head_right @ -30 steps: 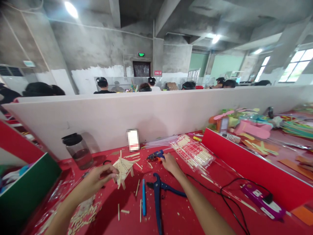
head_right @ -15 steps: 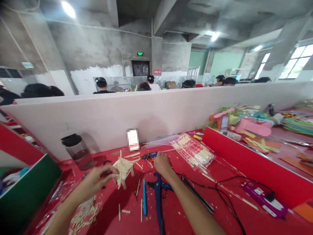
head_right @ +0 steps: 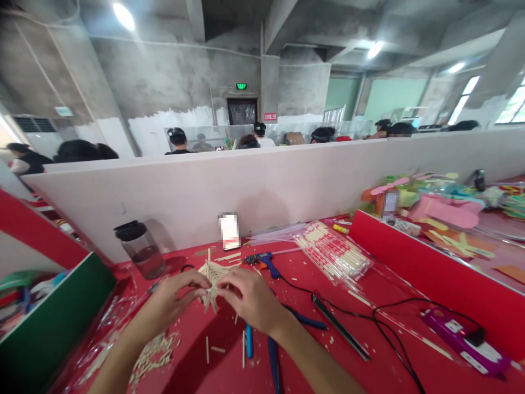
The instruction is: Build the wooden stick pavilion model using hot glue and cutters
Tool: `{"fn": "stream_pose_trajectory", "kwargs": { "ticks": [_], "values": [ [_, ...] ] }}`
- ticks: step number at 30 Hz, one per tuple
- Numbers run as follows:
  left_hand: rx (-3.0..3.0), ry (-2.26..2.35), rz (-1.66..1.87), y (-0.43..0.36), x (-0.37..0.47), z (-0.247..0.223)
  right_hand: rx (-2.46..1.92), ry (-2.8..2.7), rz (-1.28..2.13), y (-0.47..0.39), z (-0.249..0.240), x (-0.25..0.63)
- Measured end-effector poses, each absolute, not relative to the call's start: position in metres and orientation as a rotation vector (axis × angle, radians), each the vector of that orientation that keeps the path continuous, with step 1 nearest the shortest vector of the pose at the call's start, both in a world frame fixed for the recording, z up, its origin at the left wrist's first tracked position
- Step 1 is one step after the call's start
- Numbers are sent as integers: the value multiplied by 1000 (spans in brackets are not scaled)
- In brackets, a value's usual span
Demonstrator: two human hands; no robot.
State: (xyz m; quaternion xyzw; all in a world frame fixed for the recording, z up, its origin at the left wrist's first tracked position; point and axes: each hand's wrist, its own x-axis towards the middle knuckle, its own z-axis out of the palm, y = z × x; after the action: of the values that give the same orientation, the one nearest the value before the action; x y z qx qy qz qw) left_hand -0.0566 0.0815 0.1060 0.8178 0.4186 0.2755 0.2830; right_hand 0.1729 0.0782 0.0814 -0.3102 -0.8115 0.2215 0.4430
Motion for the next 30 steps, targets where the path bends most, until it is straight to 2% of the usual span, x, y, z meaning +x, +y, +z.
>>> {"fn": "stream_pose_trajectory", "kwargs": {
  "ticks": [12, 30],
  "values": [
    [2268, 1134, 722, 82, -58, 106, -727, -1983, 572, 79, 73, 158],
    [2241, 1306, 652, 81, -62, 112, -903, -1864, 625, 74, 63, 155]
  ]
}}
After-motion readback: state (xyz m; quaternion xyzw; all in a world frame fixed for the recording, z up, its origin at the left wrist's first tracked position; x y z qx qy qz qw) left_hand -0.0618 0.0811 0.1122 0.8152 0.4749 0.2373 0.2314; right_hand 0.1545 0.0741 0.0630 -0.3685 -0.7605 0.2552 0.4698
